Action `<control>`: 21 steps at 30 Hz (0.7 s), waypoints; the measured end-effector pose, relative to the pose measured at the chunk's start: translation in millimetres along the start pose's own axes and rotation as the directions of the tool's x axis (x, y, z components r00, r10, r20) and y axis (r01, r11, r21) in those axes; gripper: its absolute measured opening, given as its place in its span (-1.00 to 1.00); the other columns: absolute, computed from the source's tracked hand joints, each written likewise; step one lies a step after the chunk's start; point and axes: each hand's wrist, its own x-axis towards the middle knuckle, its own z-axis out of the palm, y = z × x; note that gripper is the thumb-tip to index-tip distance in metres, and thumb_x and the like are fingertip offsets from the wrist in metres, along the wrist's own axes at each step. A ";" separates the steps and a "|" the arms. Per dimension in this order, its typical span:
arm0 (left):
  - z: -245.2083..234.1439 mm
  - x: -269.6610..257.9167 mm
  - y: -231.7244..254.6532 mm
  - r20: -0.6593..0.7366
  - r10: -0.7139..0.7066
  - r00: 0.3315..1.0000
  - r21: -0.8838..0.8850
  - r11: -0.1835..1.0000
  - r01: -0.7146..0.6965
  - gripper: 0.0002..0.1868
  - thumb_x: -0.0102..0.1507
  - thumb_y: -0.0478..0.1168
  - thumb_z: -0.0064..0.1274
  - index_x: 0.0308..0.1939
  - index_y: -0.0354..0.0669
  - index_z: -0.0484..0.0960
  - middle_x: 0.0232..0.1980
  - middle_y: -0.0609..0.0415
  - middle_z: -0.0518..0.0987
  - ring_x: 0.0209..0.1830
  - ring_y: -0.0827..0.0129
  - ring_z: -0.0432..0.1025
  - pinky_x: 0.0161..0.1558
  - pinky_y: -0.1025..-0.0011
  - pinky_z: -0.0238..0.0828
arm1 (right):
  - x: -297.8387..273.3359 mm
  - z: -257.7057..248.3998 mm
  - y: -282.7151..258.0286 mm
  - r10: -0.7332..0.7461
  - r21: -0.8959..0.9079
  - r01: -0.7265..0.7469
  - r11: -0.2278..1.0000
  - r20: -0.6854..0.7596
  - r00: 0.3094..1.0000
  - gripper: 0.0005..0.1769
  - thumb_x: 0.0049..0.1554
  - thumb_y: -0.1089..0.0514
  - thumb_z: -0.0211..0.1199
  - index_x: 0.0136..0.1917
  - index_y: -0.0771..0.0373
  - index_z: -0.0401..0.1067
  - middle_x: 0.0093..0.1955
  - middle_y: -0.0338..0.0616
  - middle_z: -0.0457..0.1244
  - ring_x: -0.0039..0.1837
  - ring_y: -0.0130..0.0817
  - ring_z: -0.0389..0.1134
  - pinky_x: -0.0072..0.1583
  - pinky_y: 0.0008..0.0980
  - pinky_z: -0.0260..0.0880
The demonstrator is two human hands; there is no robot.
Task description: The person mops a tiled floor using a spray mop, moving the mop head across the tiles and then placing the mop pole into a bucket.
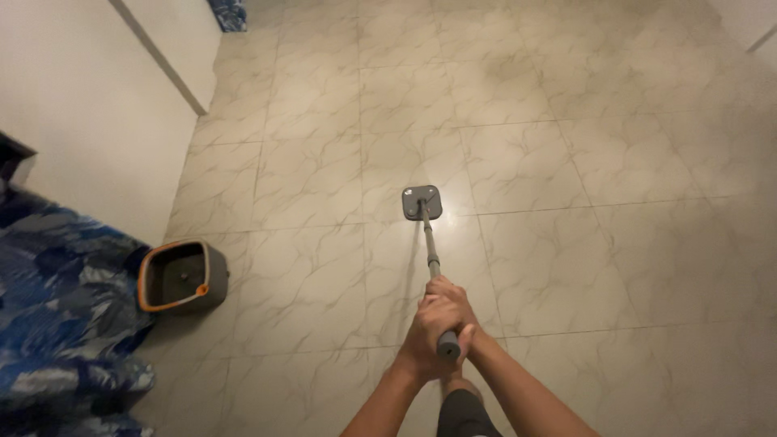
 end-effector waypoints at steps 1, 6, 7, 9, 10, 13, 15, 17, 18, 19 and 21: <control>3.4 4.8 -6.7 0.000 -0.010 1.000 -0.003 1.000 0.010 -0.81 0.12 -0.31 0.15 -0.49 -0.22 0.43 -0.43 -0.05 0.47 -0.33 0.07 0.40 -0.03 0.23 0.31 | 3.8 -1.9 7.4 0.032 0.041 -0.032 0.999 0.001 1.000 -0.74 -0.05 0.25 0.30 -0.36 0.33 0.22 -0.34 -0.10 0.15 -0.21 -0.17 0.20 -0.15 -0.23 0.27; 21.2 41.4 -55.8 0.028 -0.044 0.999 0.017 0.999 0.043 -0.82 0.14 -0.30 0.14 -0.49 -0.20 0.44 -0.44 -0.03 0.46 -0.34 0.12 0.39 0.00 0.23 0.33 | 44.0 -13.9 60.3 0.023 -0.003 -0.023 1.000 0.103 0.994 -0.76 -0.06 0.20 0.28 -0.35 0.33 0.25 -0.32 -0.10 0.18 -0.18 -0.14 0.22 -0.13 -0.23 0.29; 22.8 51.8 -67.8 0.028 -0.033 0.999 0.019 0.999 0.033 -0.82 0.14 -0.30 0.14 -0.49 -0.20 0.44 -0.44 -0.03 0.46 -0.32 0.12 0.39 0.02 0.22 0.33 | 55.0 -16.7 71.6 0.025 0.010 -0.026 1.000 0.125 0.992 -0.78 -0.05 0.20 0.27 -0.35 0.32 0.26 -0.31 -0.11 0.19 -0.16 -0.13 0.23 -0.11 -0.23 0.30; 26.5 87.8 -96.5 0.029 -0.013 0.999 0.039 0.999 0.012 -0.81 0.12 -0.30 0.14 -0.50 -0.20 0.43 -0.43 -0.03 0.46 -0.31 0.10 0.39 0.02 0.21 0.32 | 93.6 -29.6 98.4 0.032 0.019 -0.035 0.999 0.146 0.989 -0.79 -0.03 0.19 0.26 -0.34 0.31 0.28 -0.28 -0.11 0.20 -0.13 -0.12 0.25 -0.07 -0.23 0.31; 30.1 102.3 -109.3 0.035 -0.023 0.999 0.053 0.998 0.021 -0.80 0.11 -0.30 0.15 -0.51 -0.20 0.42 -0.43 -0.04 0.45 -0.31 0.09 0.38 0.00 0.21 0.32 | 107.9 -35.8 109.8 0.052 0.021 -0.056 0.998 0.156 0.986 -0.79 -0.02 0.19 0.27 -0.33 0.32 0.28 -0.27 -0.10 0.19 -0.12 -0.11 0.25 -0.07 -0.22 0.31; 47.6 146.8 -147.9 0.044 -0.034 0.998 0.062 0.998 0.031 -0.78 0.10 -0.31 0.16 -0.51 -0.21 0.40 -0.42 -0.05 0.44 -0.30 0.07 0.38 0.00 0.20 0.32 | 146.3 -57.7 144.3 0.112 0.014 -0.117 0.993 0.187 0.976 -0.77 0.01 0.18 0.27 -0.30 0.33 0.28 -0.24 -0.09 0.19 -0.08 -0.11 0.26 -0.05 -0.23 0.30; 55.7 178.4 -173.3 0.067 -0.072 0.995 0.071 0.995 0.067 -0.78 0.10 -0.33 0.16 -0.51 -0.22 0.40 -0.43 -0.04 0.44 -0.32 0.07 0.38 0.01 0.20 0.32 | 176.7 -70.0 167.5 0.151 0.014 -0.158 0.987 0.211 0.966 -0.76 0.02 0.18 0.27 -0.30 0.34 0.28 -0.23 -0.09 0.19 -0.08 -0.12 0.25 -0.04 -0.24 0.30; 64.7 204.5 -191.6 0.111 -0.162 0.981 0.087 0.984 0.153 -0.78 0.09 -0.34 0.17 -0.53 -0.21 0.41 -0.47 -0.03 0.44 -0.37 0.10 0.37 0.02 0.19 0.32 | 200.4 -80.7 187.9 0.203 0.023 -0.215 0.976 0.244 0.948 -0.75 0.03 0.18 0.27 -0.31 0.33 0.26 -0.25 -0.10 0.18 -0.10 -0.15 0.23 -0.03 -0.25 0.29; 68.0 218.2 -201.2 0.091 -0.136 0.987 0.080 0.988 0.128 -0.79 0.10 -0.34 0.16 -0.51 -0.22 0.41 -0.45 -0.04 0.44 -0.34 0.08 0.37 0.02 0.19 0.32 | 214.1 -85.9 199.4 0.178 0.041 -0.194 0.980 0.246 0.953 -0.76 0.02 0.18 0.28 -0.31 0.33 0.27 -0.24 -0.10 0.18 -0.08 -0.15 0.23 -0.02 -0.25 0.29; 71.2 230.3 -209.2 0.072 -0.109 0.991 0.074 0.992 0.104 -0.80 0.10 -0.34 0.16 -0.49 -0.23 0.41 -0.42 -0.05 0.44 -0.31 0.06 0.37 0.02 0.18 0.32 | 226.3 -91.3 209.7 0.153 0.060 -0.173 0.983 0.248 0.957 -0.76 0.01 0.18 0.29 -0.31 0.32 0.28 -0.24 -0.10 0.18 -0.07 -0.16 0.23 -0.01 -0.25 0.28; 76.4 247.8 -219.0 0.061 -0.089 0.994 0.071 0.994 0.085 -0.81 0.11 -0.34 0.15 -0.48 -0.23 0.41 -0.40 -0.06 0.45 -0.27 0.05 0.38 0.03 0.19 0.33 | 240.2 -100.5 221.8 0.151 0.061 -0.172 0.983 0.253 0.956 -0.76 0.00 0.18 0.29 -0.31 0.33 0.27 -0.23 -0.10 0.17 -0.06 -0.17 0.24 0.00 -0.26 0.28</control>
